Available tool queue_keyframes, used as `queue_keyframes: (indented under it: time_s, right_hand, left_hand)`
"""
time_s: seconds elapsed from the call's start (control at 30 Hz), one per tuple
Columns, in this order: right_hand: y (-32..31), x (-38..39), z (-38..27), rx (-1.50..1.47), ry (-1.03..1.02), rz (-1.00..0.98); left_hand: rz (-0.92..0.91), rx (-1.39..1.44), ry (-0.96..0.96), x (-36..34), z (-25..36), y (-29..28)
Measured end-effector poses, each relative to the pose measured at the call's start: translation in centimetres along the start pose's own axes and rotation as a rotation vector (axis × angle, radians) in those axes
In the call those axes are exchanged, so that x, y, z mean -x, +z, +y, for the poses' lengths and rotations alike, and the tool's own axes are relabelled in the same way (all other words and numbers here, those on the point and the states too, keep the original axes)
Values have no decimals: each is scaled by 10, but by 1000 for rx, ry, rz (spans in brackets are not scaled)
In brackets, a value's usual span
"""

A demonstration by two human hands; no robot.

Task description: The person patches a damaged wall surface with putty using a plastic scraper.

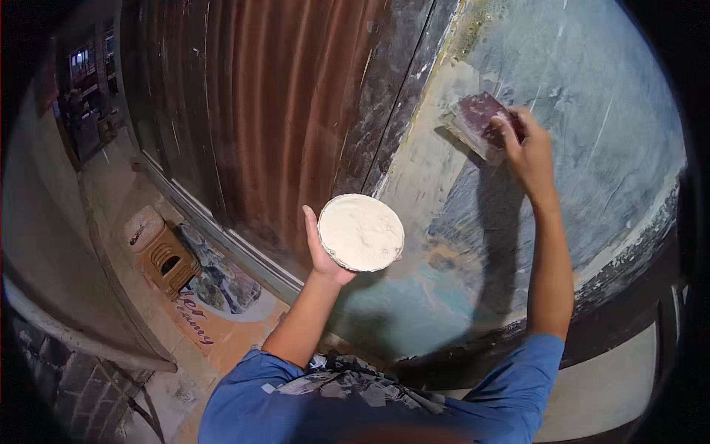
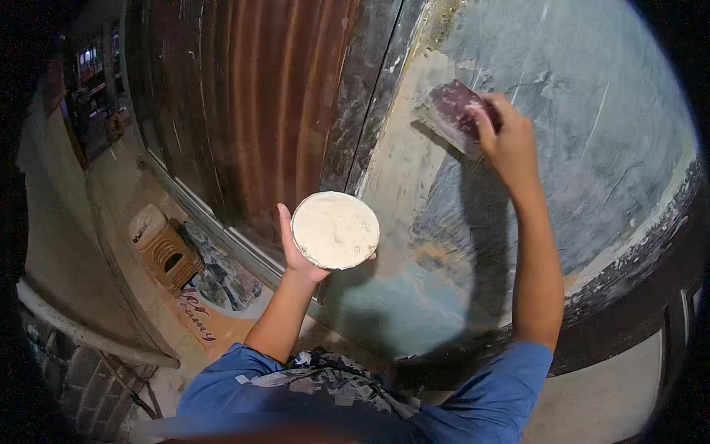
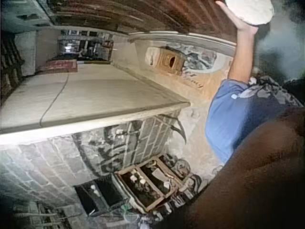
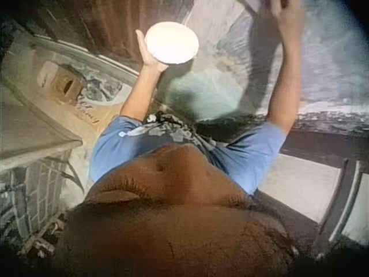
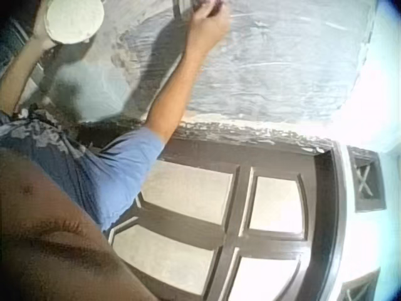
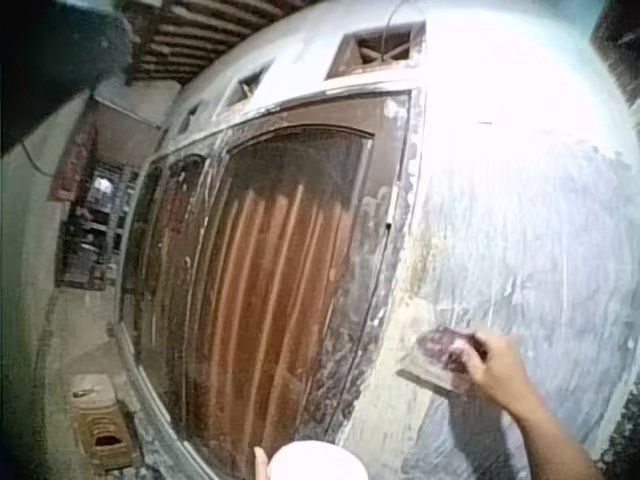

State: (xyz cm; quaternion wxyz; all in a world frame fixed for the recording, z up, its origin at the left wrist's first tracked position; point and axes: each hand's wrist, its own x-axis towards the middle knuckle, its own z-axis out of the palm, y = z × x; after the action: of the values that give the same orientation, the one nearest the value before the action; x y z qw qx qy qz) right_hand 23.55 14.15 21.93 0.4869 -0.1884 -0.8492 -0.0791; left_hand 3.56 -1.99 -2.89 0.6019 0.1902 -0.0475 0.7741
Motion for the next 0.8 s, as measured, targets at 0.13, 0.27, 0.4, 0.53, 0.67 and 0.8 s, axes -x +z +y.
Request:
queue_keyframes:
  time_s: [0.13, 0.27, 0.4, 0.53, 0.67, 0.8]
  right_hand:
    - [-5, -14, -8, 236, 54, -23]
    - [-19, -8, -8, -78, 176, 168]
    - [6, 74, -25, -536, 453, 88]
    - [43, 189, 0, -1067, 859, 68]
    - [80, 251, 6, -1262, 1002, 95]
    - [77, 287, 15, -1267, 1075, 108]
  left_hand:
    - [35, -5, -11, 2, -7, 1]
    - [71, -70, 25, 3, -13, -16]
    - [53, -104, 28, 14, -10, -22]
    - [-36, -101, -28, 17, -25, -9]
    - [-73, -98, -15, 23, -37, -7]
    - [-62, -76, -50, 38, -53, 0]
